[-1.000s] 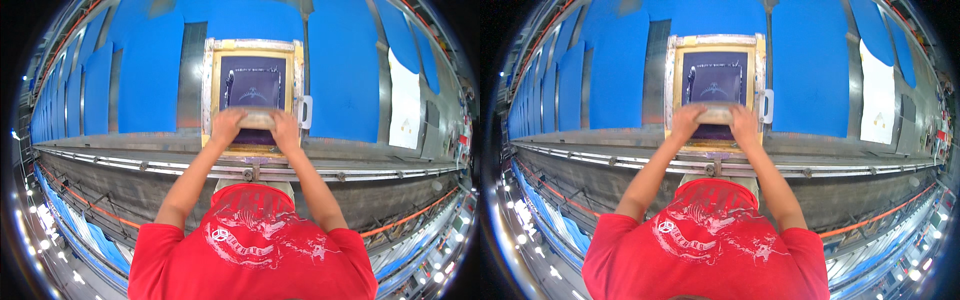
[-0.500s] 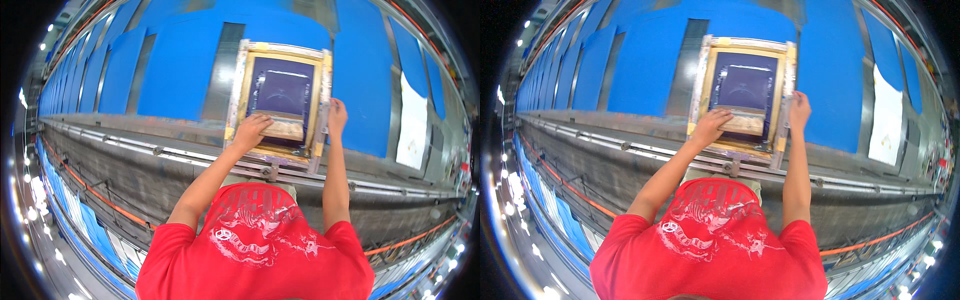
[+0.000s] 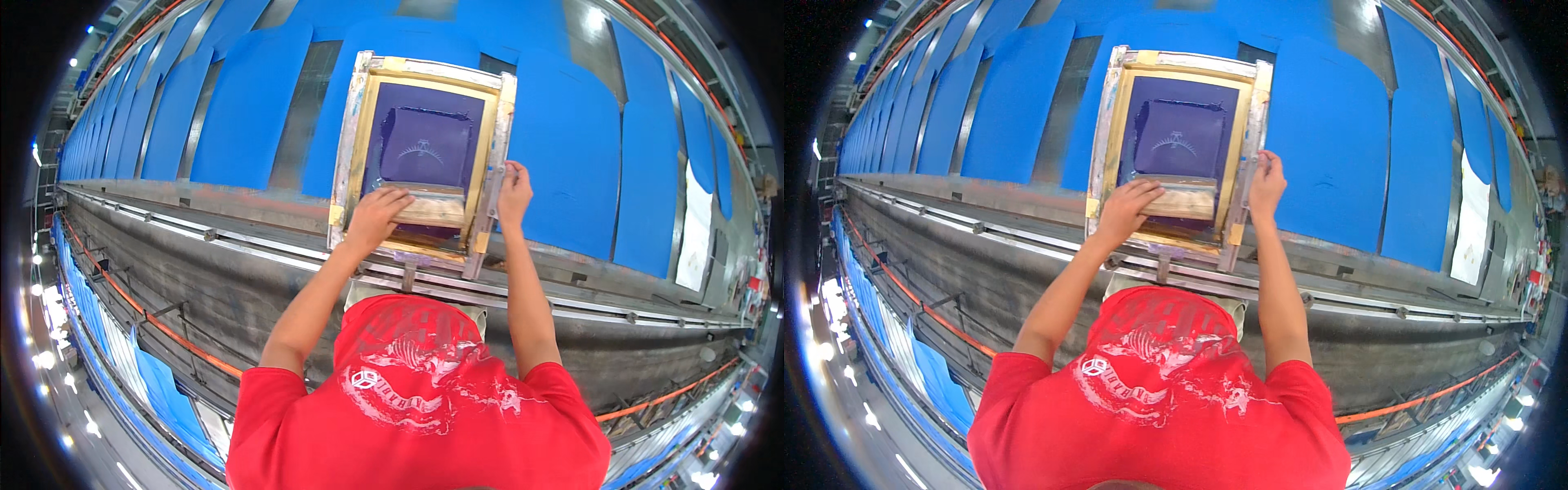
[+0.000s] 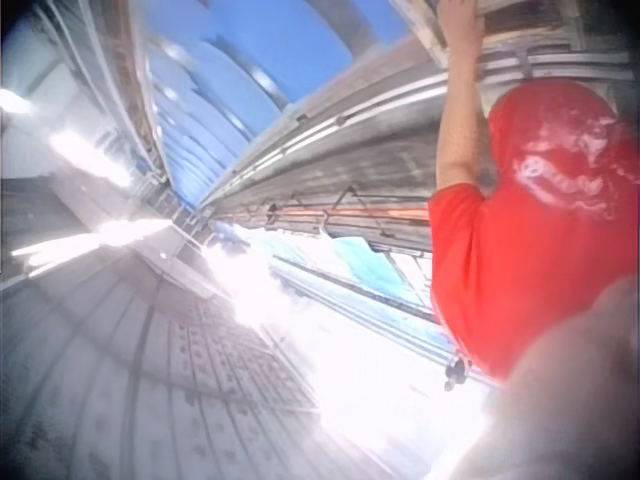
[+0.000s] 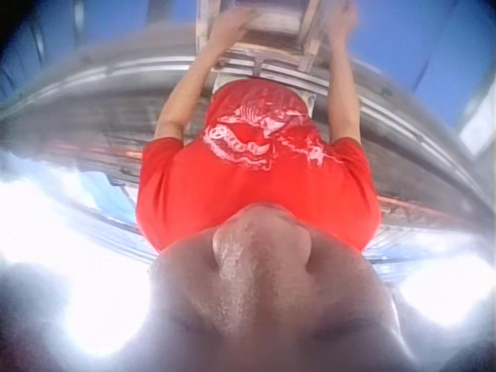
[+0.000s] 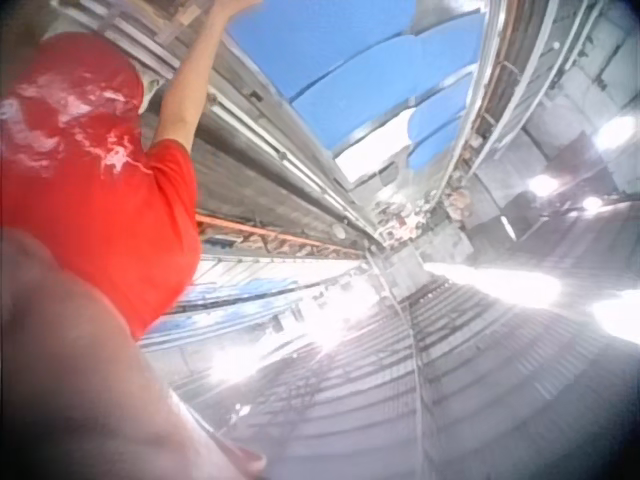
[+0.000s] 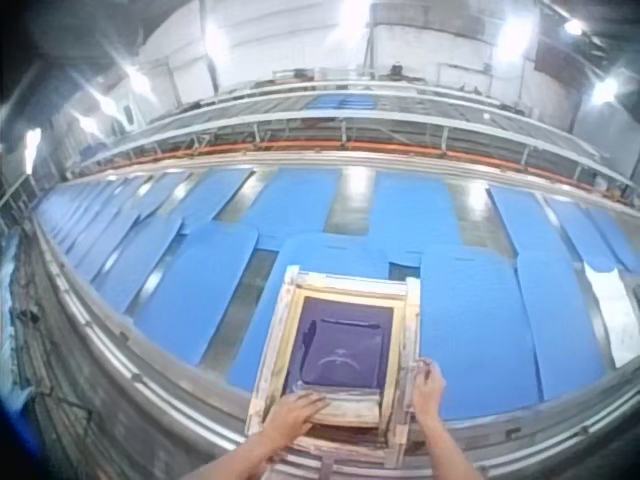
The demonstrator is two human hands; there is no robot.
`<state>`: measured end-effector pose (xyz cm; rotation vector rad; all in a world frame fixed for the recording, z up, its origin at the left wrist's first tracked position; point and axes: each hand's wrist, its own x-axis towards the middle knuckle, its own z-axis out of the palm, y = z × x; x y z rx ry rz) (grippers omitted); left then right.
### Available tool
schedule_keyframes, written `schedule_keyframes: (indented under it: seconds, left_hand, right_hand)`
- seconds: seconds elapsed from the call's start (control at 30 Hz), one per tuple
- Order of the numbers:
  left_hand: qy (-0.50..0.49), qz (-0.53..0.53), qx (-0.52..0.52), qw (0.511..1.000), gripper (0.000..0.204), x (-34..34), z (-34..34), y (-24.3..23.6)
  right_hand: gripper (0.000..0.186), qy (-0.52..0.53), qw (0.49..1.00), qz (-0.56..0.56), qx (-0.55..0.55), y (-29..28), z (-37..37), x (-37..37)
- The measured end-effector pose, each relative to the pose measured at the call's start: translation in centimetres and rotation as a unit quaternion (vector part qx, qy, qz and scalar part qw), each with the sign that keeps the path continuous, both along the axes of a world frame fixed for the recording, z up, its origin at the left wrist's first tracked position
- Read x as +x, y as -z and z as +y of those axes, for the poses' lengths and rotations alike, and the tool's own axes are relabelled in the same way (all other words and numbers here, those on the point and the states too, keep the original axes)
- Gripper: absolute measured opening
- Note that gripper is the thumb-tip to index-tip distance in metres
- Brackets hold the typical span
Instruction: The person performs screen printing on a series of blue t-shirts laid out on a conveyor table. They use a squeegee to pull purple ink across a screen frame, then lift the frame to reveal the printed design. The person repeats this process for multiple shirts in sequence.
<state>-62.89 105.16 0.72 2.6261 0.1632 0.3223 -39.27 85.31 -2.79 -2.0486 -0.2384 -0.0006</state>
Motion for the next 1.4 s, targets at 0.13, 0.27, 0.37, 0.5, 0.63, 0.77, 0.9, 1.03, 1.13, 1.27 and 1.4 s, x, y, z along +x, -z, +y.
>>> schedule_keyframes:
  seconds: [0.13, 0.27, 0.37, 0.5, 0.63, 0.77, 0.9, 1.03, 1.13, 1.27, 1.4]
  left_hand:
    - [-0.012, 0.026, 0.019, 0.999, 0.061, -3.6, 4.1, 1.4]
    - [-0.013, 0.027, 0.029, 0.999, 0.058, -4.8, 5.6, 1.4]
    - [-0.009, 0.031, 0.025, 0.999, 0.057, -7.1, 5.4, 1.2]
    - [0.042, 0.038, 0.030, 0.998, 0.056, -8.9, 5.0, 2.1]
    - [0.030, 0.048, 0.032, 0.998, 0.052, -5.3, 6.4, 2.8]
    - [-0.061, 0.136, -0.062, 0.987, 0.041, 5.0, 12.0, 1.4]
    - [-0.016, 0.229, -0.097, 0.968, 0.036, 14.0, 18.3, -1.8]
    - [-0.025, 0.058, -0.057, 0.996, 0.036, 12.9, 16.2, 1.4]
    - [-0.033, -0.038, -0.012, 0.999, 0.039, 5.7, 11.5, 4.2]
    - [0.001, -0.012, -0.025, 1.000, 0.045, -0.2, 9.1, 3.6]
    - [0.001, 0.084, -0.045, 0.995, 0.045, 5.2, 12.9, 1.7]
  right_hand:
    - [0.021, -0.013, 1.000, -0.001, -0.003, 1.0, 3.6, -3.0]
    - [0.022, -0.012, 1.000, 0.020, -0.013, 0.9, 5.3, -3.6]
    - [0.023, -0.004, 0.999, 0.016, -0.033, 1.5, 5.5, -3.4]
    - [0.025, -0.018, 0.998, 0.000, -0.060, 3.1, 5.2, -2.7]
    - [0.032, -0.124, 0.952, -0.057, -0.274, 1.5, 3.8, -1.2]
    - [0.049, -0.313, 0.923, -0.071, -0.212, -4.9, 8.5, 1.8]
    - [0.050, -0.437, 0.844, 0.076, -0.301, -8.0, 15.9, 4.8]
    - [0.049, -0.346, 0.893, -0.108, -0.268, -1.5, 15.3, 2.5]
    - [0.056, -0.302, 0.910, -0.171, -0.227, -0.5, 11.1, -5.7]
    - [0.054, -0.336, 0.902, -0.119, -0.244, -2.2, 8.1, -11.1]
    - [0.044, -0.343, 0.857, -0.171, -0.344, -3.4, 10.9, -4.7]
